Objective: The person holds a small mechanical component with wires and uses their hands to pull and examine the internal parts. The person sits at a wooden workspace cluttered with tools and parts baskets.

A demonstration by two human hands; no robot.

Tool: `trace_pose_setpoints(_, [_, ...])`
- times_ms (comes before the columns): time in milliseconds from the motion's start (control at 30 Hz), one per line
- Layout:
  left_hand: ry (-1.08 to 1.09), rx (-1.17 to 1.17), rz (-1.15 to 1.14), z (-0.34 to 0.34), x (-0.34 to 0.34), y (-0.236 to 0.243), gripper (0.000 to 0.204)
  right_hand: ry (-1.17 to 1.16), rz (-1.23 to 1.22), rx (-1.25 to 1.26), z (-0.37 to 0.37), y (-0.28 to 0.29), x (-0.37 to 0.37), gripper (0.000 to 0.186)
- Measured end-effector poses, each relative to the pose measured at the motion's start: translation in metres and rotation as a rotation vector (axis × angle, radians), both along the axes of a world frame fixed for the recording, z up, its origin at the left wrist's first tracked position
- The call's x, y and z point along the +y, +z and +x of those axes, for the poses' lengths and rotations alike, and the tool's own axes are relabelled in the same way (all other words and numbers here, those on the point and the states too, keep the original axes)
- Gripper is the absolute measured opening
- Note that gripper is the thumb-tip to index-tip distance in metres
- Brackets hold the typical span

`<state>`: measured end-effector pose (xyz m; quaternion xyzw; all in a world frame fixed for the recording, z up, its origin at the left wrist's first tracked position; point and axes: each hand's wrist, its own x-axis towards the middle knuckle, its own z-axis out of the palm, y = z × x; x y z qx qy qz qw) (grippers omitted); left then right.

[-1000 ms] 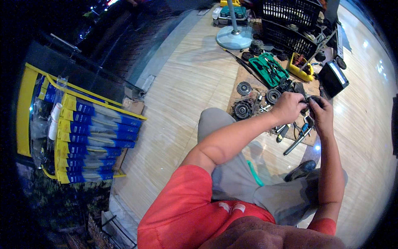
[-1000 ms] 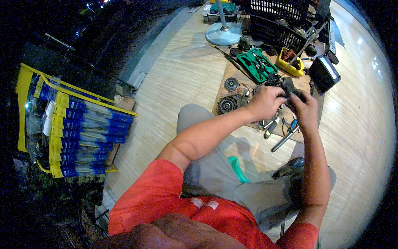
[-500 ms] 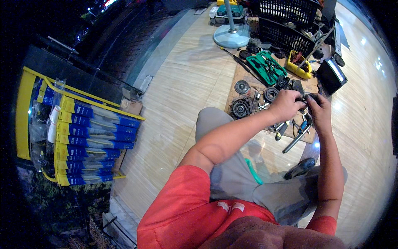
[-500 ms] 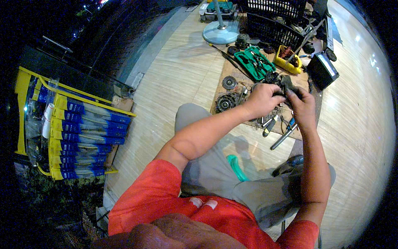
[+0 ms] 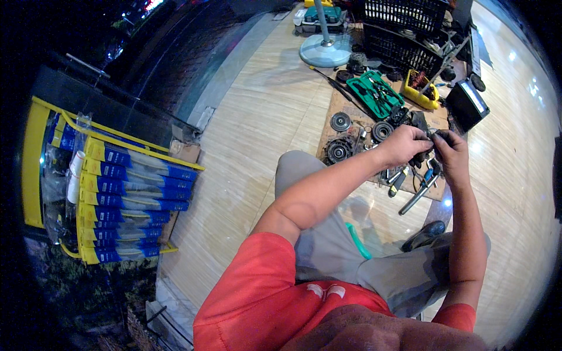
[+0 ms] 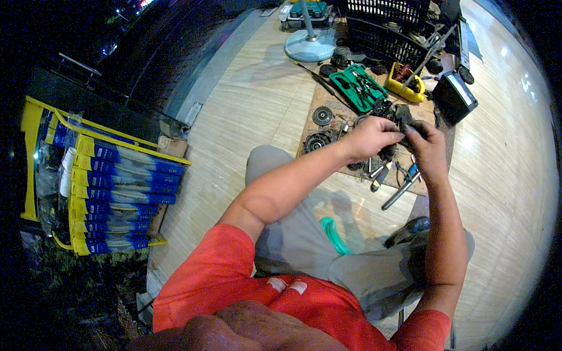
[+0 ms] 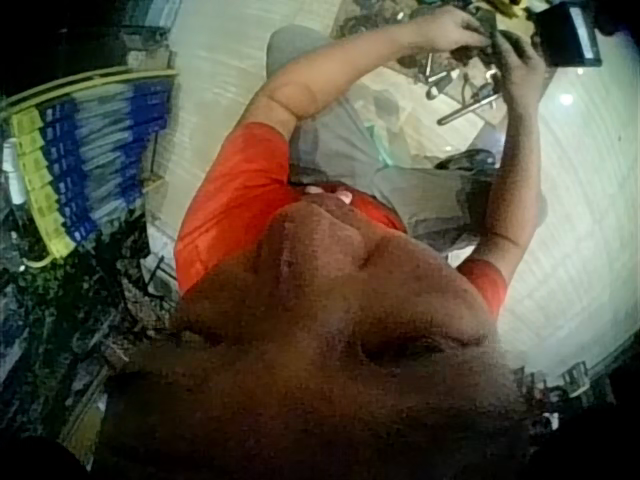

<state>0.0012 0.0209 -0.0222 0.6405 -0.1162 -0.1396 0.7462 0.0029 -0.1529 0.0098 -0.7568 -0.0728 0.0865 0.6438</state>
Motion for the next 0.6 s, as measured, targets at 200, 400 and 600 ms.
trace_pose_setpoints(200, [0.260, -0.403, 0.484, -0.011, -0.001, 0.015, 0.018, -0.043, -0.061, -0.078, -0.003, 0.001, 0.005, 0.016])
trace_pose_setpoints(400, [0.287, -0.518, 0.529, -0.007, -0.002, 0.004, 0.017, -0.017, -0.003, -0.040, -0.002, -0.001, 0.003, 0.016])
trace_pose_setpoints(600, [-0.074, 0.072, -0.078, -0.001, -0.001, 0.001, 0.014, 0.019, 0.027, -0.066, -0.003, 0.003, 0.001, 0.013])
